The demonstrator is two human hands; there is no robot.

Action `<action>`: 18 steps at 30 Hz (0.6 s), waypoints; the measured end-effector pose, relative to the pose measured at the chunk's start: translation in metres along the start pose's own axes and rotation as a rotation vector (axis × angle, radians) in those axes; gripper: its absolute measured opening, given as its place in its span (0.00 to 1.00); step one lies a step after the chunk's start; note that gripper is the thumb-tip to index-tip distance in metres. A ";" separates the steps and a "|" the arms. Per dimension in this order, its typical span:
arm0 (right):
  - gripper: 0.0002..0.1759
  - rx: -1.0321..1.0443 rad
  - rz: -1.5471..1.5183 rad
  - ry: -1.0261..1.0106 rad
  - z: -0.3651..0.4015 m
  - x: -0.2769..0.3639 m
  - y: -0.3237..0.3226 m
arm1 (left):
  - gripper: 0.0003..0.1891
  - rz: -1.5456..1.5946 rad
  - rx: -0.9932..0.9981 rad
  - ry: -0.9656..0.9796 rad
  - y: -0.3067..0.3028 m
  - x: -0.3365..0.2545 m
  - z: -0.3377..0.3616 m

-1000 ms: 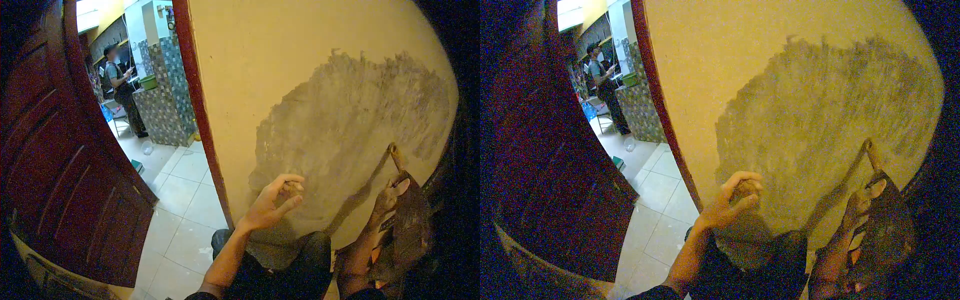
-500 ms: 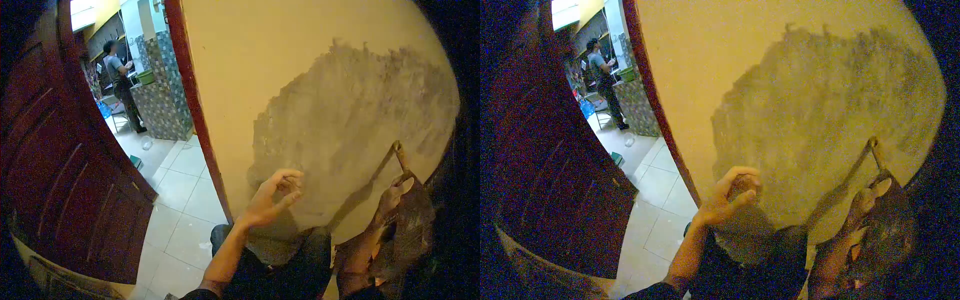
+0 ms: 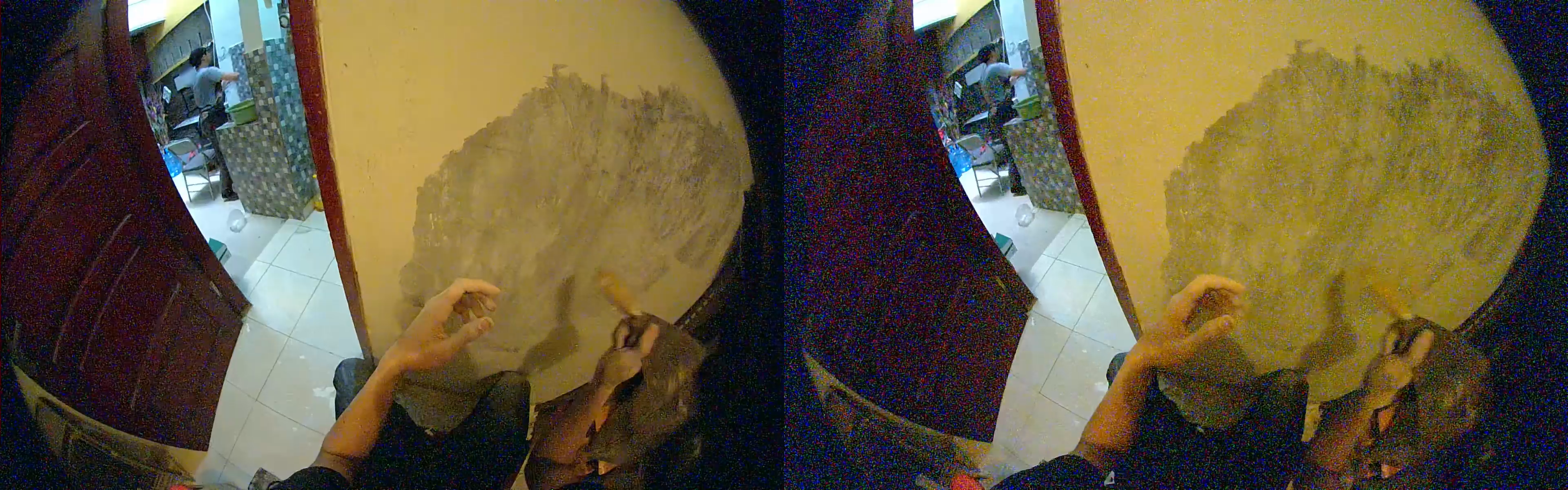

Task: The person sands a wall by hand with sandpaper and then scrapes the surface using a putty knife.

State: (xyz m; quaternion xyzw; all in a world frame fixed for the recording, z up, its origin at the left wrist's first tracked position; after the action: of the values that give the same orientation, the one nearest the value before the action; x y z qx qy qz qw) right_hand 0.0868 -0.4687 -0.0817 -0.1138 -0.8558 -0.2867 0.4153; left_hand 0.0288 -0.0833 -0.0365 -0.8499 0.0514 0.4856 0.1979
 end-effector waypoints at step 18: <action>0.18 1.455 0.066 0.389 0.140 -0.029 0.228 | 0.10 0.415 0.029 -0.347 0.061 0.065 0.033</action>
State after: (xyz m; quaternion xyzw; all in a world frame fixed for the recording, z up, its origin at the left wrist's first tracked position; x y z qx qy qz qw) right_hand 0.1137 -0.2014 -0.0827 0.2165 -0.7365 0.3485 0.5378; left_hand 0.0190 -0.1200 -0.1239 -0.7223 0.1970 0.6534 0.1122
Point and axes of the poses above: each hand's wrist, its own z-axis away from the middle knuckle, its own y-axis out of the palm, x = y × z, the point moved 9 cm from there along -z, towards the middle knuckle, and after that the axes turned 15 degrees about x, right-handed, at the moved point
